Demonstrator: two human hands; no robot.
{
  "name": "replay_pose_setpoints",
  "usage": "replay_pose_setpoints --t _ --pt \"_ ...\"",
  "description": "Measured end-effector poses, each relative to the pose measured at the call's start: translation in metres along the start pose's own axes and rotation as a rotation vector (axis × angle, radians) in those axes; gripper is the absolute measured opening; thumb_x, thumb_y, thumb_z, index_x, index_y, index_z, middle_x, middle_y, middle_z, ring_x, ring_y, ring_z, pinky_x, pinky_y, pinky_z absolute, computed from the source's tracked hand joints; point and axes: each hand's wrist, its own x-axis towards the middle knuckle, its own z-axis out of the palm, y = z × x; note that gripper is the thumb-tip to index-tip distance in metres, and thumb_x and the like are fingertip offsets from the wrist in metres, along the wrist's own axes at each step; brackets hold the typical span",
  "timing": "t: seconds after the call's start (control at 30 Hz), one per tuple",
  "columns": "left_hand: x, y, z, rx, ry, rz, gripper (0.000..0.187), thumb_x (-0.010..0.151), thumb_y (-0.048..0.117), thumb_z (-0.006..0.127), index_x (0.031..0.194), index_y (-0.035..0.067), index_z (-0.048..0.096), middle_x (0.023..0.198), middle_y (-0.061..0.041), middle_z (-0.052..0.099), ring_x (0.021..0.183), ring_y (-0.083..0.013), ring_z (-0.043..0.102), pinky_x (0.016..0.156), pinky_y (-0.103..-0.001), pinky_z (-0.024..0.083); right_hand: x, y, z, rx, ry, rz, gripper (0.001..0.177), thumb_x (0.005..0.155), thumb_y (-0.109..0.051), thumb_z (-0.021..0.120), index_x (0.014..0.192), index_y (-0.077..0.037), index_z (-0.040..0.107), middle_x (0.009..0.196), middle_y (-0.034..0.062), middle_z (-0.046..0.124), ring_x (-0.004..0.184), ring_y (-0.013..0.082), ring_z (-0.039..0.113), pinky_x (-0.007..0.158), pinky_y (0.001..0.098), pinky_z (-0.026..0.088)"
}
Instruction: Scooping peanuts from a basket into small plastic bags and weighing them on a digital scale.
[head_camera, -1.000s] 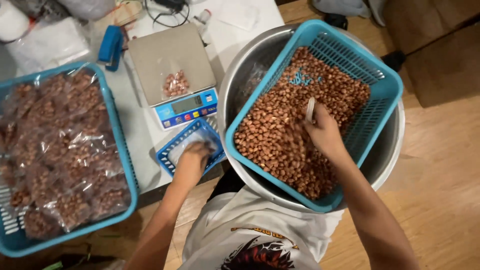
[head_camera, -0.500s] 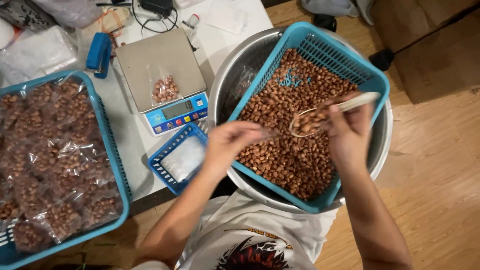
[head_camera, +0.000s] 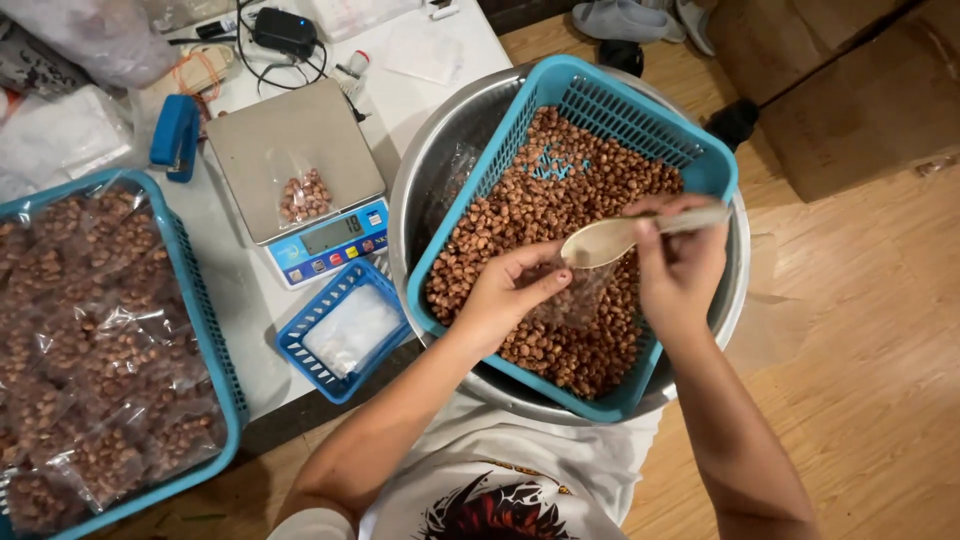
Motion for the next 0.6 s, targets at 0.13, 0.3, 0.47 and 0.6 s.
replay_pose_setpoints --t 0.13,0.3,0.47,0.6 --pt "0.002 -0.004 0.003 0.034 0.029 0.019 0.037 0.090 0.007 0.080 0.123 -0.006 0.070 0.107 -0.016 0.077 0.089 -0.0186 0.074 0.076 -0.031 0.062 -0.005 0.019 0.005 0.259 0.267 0.465 0.020 0.109 -0.005 0.057 0.118 -0.014 0.040 0.100 0.0082 0.070 0.066 0.0055 0.061 0.059 0.0122 0.044" --pt "-0.001 0.023 -0.028 0.249 0.078 0.187 0.029 0.092 0.012 0.079 0.119 0.003 0.073 0.104 -0.013 0.078 0.100 -0.0205 0.074 0.090 -0.036 0.060 -0.022 0.050 0.003 0.071 0.285 0.488 0.017 0.111 -0.002 0.058 0.118 -0.009 0.044 0.104 0.0133 0.068 0.081 0.0172 0.067 0.068 0.0241 0.054" --pt "-0.015 0.074 -0.051 0.322 0.207 0.261 0.017 0.094 0.009 0.075 0.109 0.002 0.075 0.106 -0.015 0.078 0.098 -0.0234 0.075 0.089 -0.039 0.060 -0.044 0.043 0.041 -0.270 -0.074 0.437 0.018 0.099 0.002 0.067 0.110 0.007 0.054 0.094 0.0352 0.069 0.090 0.0566 0.069 0.070 0.0606 0.056" --pt "-0.017 0.095 -0.093 0.240 0.342 0.325 0.020 0.099 0.018 0.069 0.115 0.005 0.068 0.112 -0.015 0.074 0.101 -0.0243 0.075 0.091 -0.037 0.060 -0.049 0.052 0.037 -0.077 -0.051 0.481 0.019 0.102 0.002 0.064 0.114 -0.004 0.051 0.099 0.0188 0.073 0.094 0.0362 0.073 0.083 0.0475 0.057"
